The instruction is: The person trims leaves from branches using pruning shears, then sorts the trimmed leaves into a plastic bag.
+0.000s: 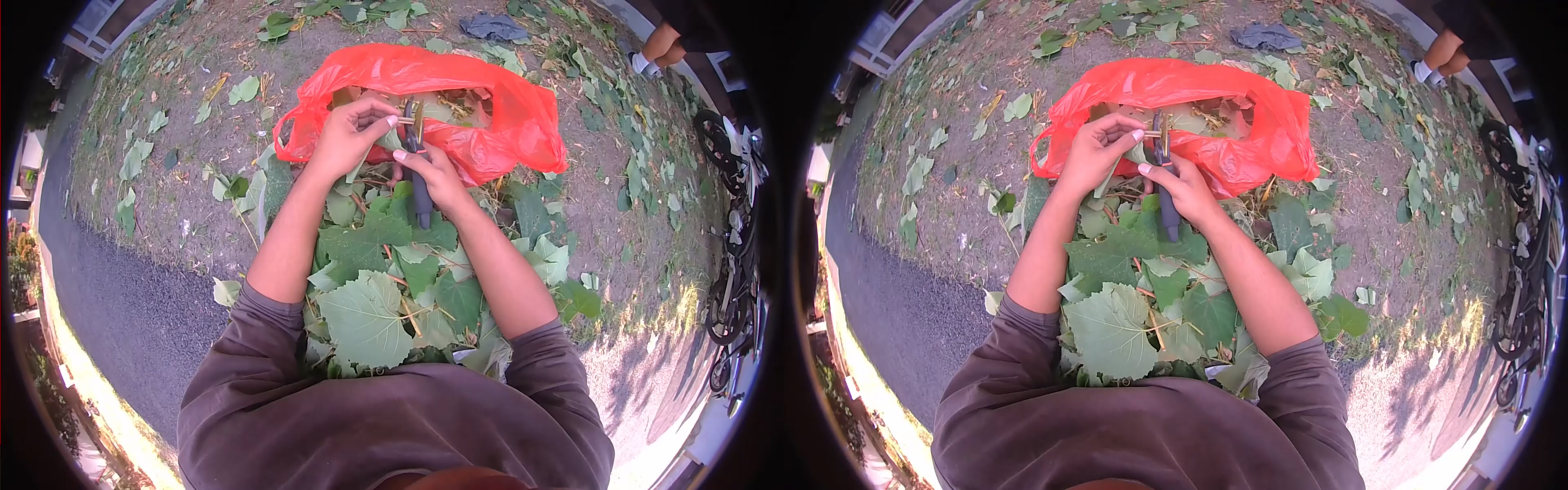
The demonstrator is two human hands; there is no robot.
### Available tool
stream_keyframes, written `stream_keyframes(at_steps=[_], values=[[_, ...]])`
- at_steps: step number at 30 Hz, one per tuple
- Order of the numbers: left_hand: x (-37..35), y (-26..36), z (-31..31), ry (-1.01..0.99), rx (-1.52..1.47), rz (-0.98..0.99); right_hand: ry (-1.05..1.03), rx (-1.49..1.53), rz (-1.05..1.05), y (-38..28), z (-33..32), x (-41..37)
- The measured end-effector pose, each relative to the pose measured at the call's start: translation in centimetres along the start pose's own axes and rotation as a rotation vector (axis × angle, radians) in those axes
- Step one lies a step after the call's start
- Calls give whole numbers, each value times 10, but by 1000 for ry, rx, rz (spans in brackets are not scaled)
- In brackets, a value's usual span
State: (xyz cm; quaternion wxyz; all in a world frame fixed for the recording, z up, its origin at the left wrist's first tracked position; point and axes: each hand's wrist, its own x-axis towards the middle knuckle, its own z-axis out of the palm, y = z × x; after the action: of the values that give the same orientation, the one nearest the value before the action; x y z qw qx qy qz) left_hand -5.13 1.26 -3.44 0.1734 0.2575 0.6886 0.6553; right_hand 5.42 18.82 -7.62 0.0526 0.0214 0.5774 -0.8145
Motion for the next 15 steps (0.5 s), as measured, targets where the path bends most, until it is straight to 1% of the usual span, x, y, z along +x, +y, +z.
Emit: stream_keyframes(at_steps=[2,3,13,15], values=[[0,1,1,21,-14,19,-59,77,40,-1,-1,-2],[-1,1,2,42,-31,26,-81,55,25,-2,-2,-2],[-2,3,5,127,-22,16,-111,98,28,-2,-4,0],[-3,4,7,152,-20,38,-159,118,30,-3,-5,0]])
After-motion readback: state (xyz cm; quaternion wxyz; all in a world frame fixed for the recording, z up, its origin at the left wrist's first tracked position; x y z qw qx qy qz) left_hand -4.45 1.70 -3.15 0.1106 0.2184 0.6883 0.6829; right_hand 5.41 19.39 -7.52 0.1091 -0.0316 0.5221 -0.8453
